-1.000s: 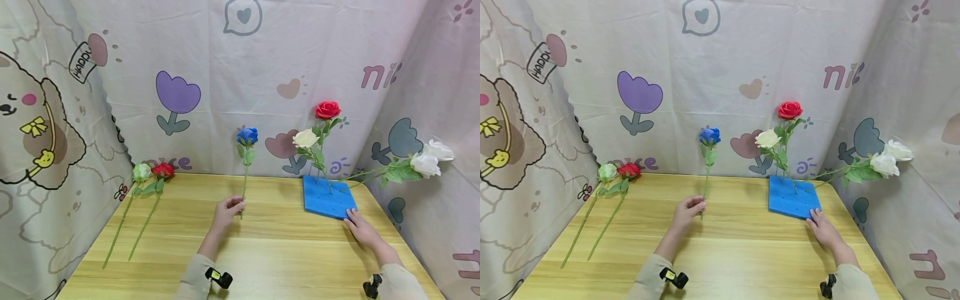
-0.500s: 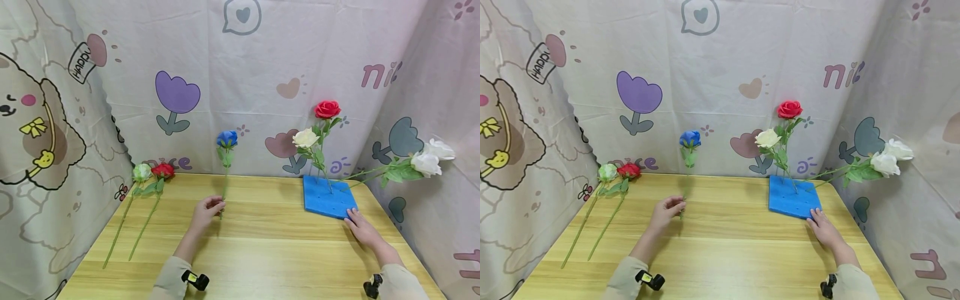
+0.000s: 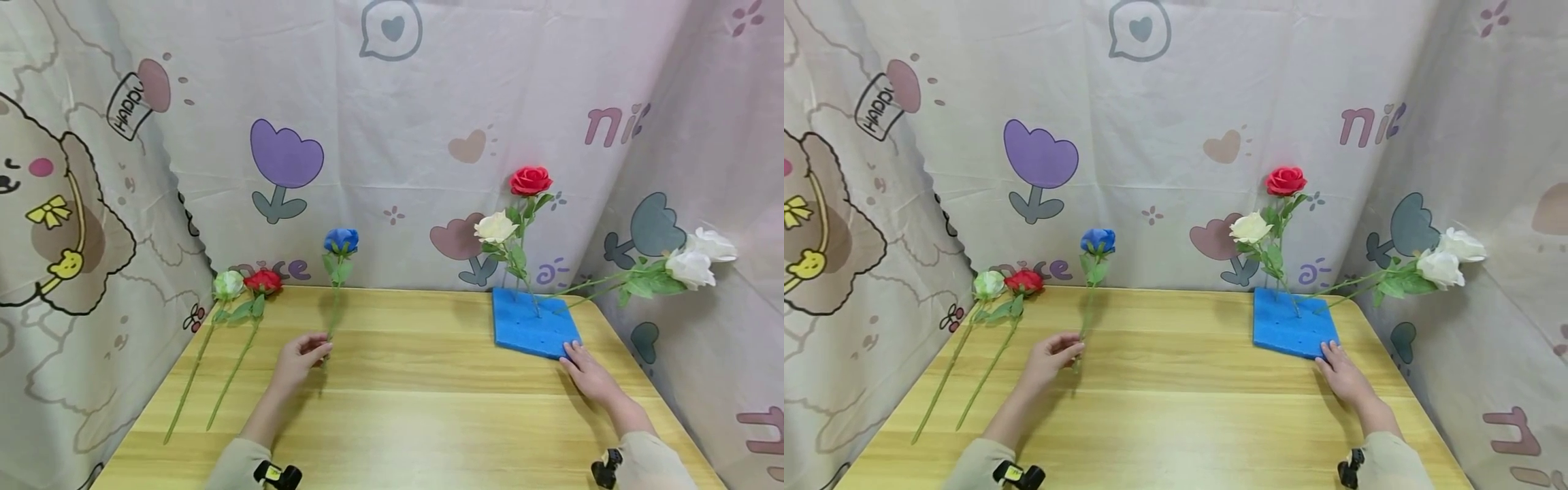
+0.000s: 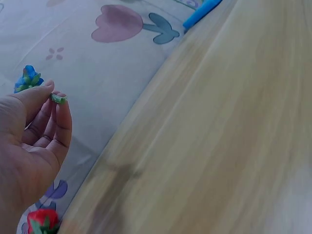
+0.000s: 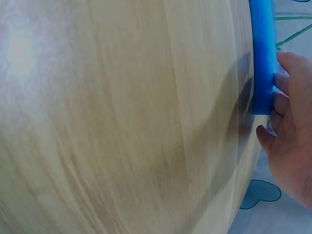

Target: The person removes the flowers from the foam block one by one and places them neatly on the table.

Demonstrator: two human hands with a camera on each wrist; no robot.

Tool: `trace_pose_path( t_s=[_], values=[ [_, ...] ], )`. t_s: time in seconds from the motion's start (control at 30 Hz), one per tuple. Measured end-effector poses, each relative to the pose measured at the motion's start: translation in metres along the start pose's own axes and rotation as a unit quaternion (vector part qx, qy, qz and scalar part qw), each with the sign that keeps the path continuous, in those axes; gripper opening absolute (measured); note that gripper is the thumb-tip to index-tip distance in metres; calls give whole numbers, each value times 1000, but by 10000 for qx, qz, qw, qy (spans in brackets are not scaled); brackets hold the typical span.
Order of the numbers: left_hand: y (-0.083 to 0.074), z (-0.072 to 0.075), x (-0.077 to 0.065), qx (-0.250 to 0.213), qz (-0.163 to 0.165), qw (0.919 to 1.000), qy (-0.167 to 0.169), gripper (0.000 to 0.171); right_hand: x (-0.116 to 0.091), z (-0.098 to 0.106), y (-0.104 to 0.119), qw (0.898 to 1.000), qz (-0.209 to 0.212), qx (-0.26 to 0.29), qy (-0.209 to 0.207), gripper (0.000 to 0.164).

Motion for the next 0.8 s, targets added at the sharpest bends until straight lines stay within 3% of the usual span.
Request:
trace_pose_path(
  t_s=[0.47, 0.8],
  values=[
    [20, 42, -20, 516, 448, 9976, -103, 45, 1, 0, 1, 10000, -67, 51, 31, 68],
    [35, 62, -26, 394, 724, 9966, -69, 50, 1, -1, -2, 10000, -82, 15, -8, 68]
  ],
)
Point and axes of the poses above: each hand's wrist, its own x-axis towards the middle knuckle, its own z-axis out of the back of the hand, y = z × x, the point moved 2 cm from there along x, towards the middle knuckle, and after that the axes turned 11 degrees about x, right-handed, at the moved point
